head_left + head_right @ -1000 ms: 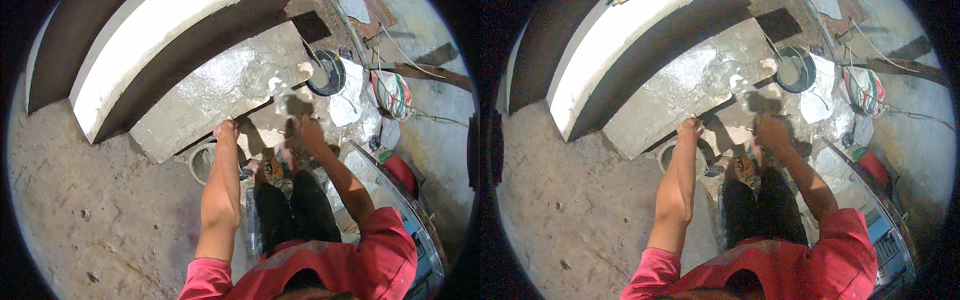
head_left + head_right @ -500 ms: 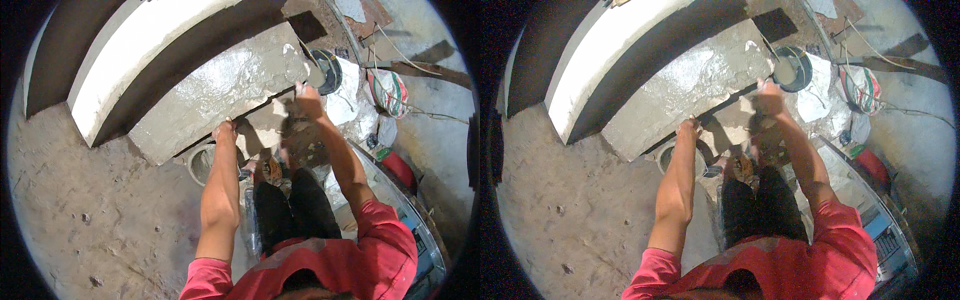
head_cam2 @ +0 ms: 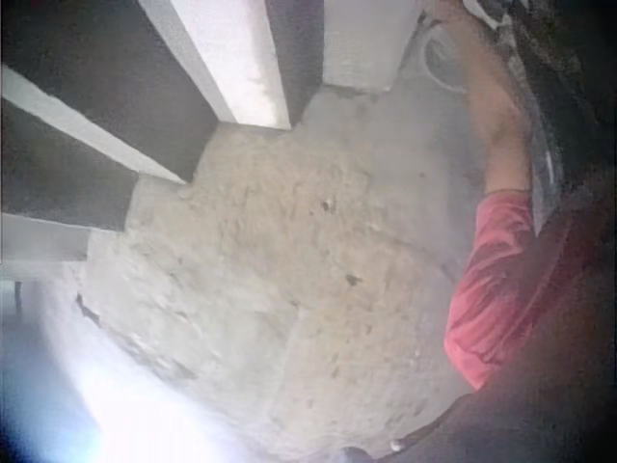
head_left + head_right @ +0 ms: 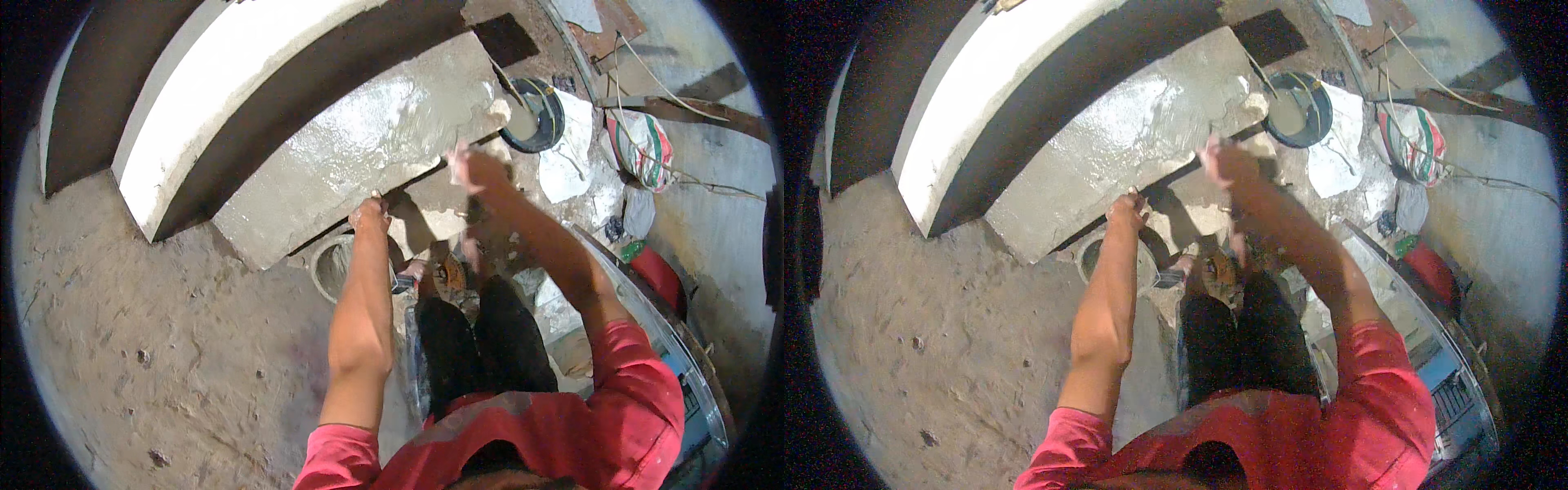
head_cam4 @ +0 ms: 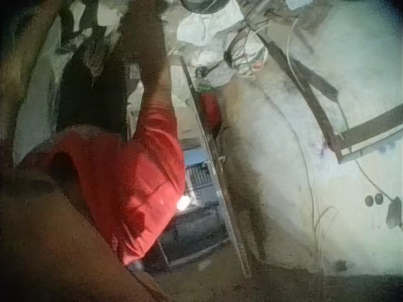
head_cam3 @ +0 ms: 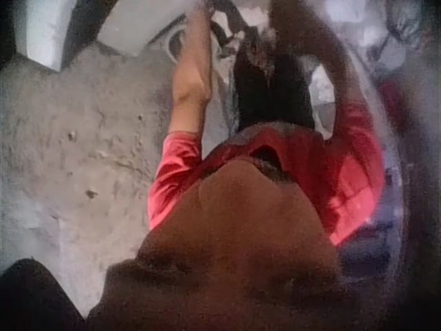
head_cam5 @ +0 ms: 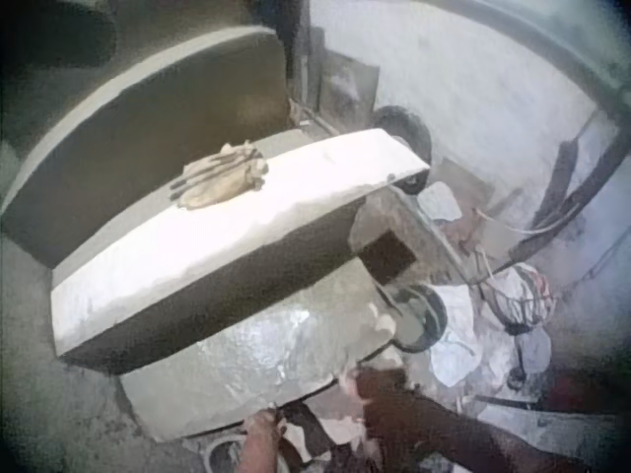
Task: The person scoops wet cement from a bucket with a trowel and applies it to the stair treads, smoothing the surface repeatedly. The person works on multiple steps, spreading and leveling the cement to create a uniform finish.
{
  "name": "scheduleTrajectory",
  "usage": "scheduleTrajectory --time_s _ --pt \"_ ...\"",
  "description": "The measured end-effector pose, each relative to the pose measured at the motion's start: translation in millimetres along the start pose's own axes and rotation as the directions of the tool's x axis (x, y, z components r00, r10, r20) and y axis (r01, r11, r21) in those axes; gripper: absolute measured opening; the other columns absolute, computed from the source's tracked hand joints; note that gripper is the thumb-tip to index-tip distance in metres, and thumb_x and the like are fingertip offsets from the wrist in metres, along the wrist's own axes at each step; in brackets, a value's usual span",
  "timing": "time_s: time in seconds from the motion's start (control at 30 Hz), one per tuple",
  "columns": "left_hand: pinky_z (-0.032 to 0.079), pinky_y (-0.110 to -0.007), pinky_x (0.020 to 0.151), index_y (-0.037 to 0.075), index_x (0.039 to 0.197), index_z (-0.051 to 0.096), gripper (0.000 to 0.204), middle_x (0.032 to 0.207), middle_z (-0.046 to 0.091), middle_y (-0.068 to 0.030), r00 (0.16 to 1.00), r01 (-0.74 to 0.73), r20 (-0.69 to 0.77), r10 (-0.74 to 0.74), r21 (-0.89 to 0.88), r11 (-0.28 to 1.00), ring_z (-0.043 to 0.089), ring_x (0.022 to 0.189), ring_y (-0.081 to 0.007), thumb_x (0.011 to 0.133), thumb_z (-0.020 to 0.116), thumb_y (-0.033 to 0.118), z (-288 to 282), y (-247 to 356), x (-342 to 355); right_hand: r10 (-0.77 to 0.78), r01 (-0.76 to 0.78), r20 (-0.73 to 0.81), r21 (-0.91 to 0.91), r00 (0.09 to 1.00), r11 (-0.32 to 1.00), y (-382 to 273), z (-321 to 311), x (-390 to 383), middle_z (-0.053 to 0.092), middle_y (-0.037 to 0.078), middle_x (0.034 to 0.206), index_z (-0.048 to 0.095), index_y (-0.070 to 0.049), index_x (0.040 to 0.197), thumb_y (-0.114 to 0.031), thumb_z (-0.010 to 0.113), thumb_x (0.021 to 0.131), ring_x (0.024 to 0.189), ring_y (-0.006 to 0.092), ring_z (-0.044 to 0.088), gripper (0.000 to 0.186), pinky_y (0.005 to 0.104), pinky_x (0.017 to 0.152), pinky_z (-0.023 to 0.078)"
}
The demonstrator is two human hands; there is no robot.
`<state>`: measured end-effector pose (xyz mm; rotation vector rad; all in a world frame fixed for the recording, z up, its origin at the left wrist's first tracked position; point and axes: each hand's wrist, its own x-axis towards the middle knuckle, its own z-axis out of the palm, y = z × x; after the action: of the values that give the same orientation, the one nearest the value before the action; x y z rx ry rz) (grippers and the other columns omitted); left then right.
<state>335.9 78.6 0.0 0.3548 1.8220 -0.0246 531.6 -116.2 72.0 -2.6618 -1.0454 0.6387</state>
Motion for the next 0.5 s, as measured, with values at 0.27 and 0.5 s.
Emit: scheduleTrajectory --time_s 0.27,0.5 --pt "0.052 -0.044 0.064 0.005 0.098 0.066 0.013 0.084 0.071 -0.0133 0.987 -0.039 -0.158 0.020 -0.120 0.992 0.064 0.070 -0.0202 0.088 0.071 0.009 8 -1 -4 0.075 -0.074 -0.228 0.014 0.971 0.997 73 19 -2 0.061 0.029 0.080 0.062 0.002 0.103 -0.034 0.045 0.102 0.069 0.0481 0.060 0.040 0.0564 0.064 0.049" --pt "0.050 -0.045 0.070 0.003 0.110 0.062 0.033 0.090 0.071 -0.0110 0.997 -0.057 -0.053 0.056 -0.015 0.998 0.066 0.076 -0.0231 0.086 0.077 0.019 4 4 -18 0.039 -0.109 0.223 0.309 0.974 0.945 2 28 -86 0.065 0.025 0.081 0.063 0.000 0.103 -0.030 0.049 0.100 0.079 0.0460 0.065 0.033 0.0577 0.074 0.050"
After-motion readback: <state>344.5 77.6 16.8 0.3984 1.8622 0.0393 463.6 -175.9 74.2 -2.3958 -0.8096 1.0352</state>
